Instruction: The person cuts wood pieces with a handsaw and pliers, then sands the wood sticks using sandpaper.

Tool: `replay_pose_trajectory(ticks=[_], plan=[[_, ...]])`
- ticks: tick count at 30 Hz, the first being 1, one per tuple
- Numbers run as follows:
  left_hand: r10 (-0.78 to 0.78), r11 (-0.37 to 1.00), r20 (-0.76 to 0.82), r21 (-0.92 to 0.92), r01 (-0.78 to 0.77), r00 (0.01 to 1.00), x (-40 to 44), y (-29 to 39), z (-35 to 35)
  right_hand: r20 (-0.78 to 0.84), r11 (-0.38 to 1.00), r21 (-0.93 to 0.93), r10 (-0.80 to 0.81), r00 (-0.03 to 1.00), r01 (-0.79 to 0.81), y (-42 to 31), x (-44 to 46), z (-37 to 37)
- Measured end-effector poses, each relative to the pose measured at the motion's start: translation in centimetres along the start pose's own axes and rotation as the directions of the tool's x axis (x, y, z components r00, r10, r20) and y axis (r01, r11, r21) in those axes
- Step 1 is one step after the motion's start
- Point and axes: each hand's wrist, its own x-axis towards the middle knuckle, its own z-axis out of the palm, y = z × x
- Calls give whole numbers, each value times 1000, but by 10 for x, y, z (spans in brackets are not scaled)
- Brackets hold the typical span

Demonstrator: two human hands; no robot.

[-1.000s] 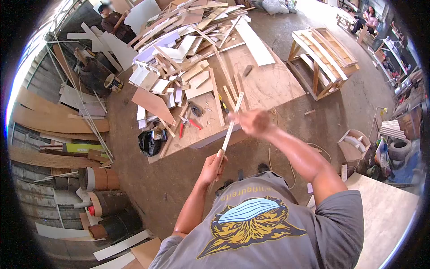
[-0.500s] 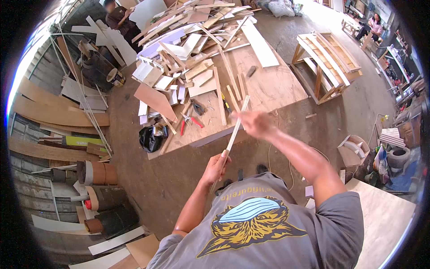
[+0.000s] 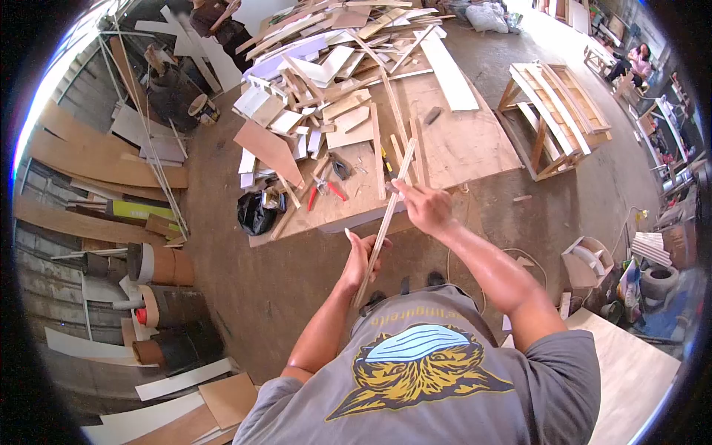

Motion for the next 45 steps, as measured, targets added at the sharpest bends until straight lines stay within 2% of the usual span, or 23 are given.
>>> replay_pose_trajectory(ticks=[1, 2, 5, 9, 13, 14, 17, 18, 21, 22, 24, 26, 29, 30, 32, 33, 34, 35, 36, 38, 39, 42, 45], plan=[[10, 1000, 2, -9, -9, 1000, 1, 0, 0, 9, 999, 22, 25, 1000, -26, -4, 2, -3], [19, 1000, 8, -16, -19, 1000, 3, -1, 0, -15, 984, -74, -166, 986, 164, -15, -4, -7], [54, 998, 21, -43, -53, 998, 8, -5, -2, 64, 938, -79, -333, 941, 337, -30, 2, -24], [36, 997, 6, -73, -36, 999, 3, 15, 6, -160, 997, -60, 45, 986, -55, -5, 16, -11], [-25, 997, -91, -80, 18, 996, 12, 1, 0, 91, 953, 8, -302, 949, 302, -38, -8, -19], [-11, 993, -61, -118, 4, 998, 14, 1, -2, 167, 958, -76, -262, 950, 278, -32, -6, -23], [8, 982, -27, -187, -12, 1000, 5, 13, 5, -147, 997, 16, 81, 986, -80, -10, 8, -12], [13, 986, -39, -166, -20, 999, 6, 15, 7, -104, 996, 17, 85, 991, -84, -18, 6, -11], [-22, 987, -106, -160, 5, 994, 17, 5, 2, 192, 963, 8, -265, 945, 268, -47, -10, -22], [-19, 989, -118, -150, 1, 993, 14, 7, 3, 190, 956, 14, -290, 938, 293, -45, -8, -26], [60, 991, -81, -111, -69, 995, 7, 15, 7, 43, 995, 20, -102, 994, 102, -25, 6, -22], [81, 988, -57, -129, -87, 995, 9, 15, 7, -166, 994, 81, 91, 982, -78, -14, 15, -12], [127, 971, -119, -187, -148, 985, 15, 17, 11, 134, 989, -6, -146, 980, 148, -48, -3, -25], [162, 959, -162, -206, -194, 973, 17, 19, 13, 211, 984, 59, -175, 962, 166, -55, -9, -23], [181, 932, -198, -278, -233, 963, 13, 24, 11, -1, 972, 235, -9, 1000, 9, -58, -13, -23], [229, 909, -275, -283, -306, 934, 19, 23, 11, -86, 939, 339, 83, 993, -50, -63, -11, -24], [273, 881, -355, -280, -380, 894, 29, 21, 11, -115, 858, 468, 298, 948, -213, -71, -5, -27], [314, 851, -432, -268, -453, 845, 37, 20, 12, 14, 743, 565, 425, 905, -358, -73, -8, -24], [290, 776, -468, -395, -491, 835, 31, 37, 22, 153, 600, 630, 527, 836, -493, -72, -17, -22], [380, 711, -582, -314, -630, 719, 53, 31, 18, 394, 361, 635, 610, 687, -684, -74, -33, -18], [418, 673, -630, -268, -689, 654, 58, 34, 18, 426, 267, 670, 627, 652, -693, -77, -38, -15], [451, 620, -659, -255, -742, 603, 63, 34, 16, 496, 6, 751, 655, 570, -660, -77, -42, -9], [466, 604, -694, -203, -771, 548, 68, 32, 20, 608, -234, 705, 685, 401, -669, -73, -32, -23]])
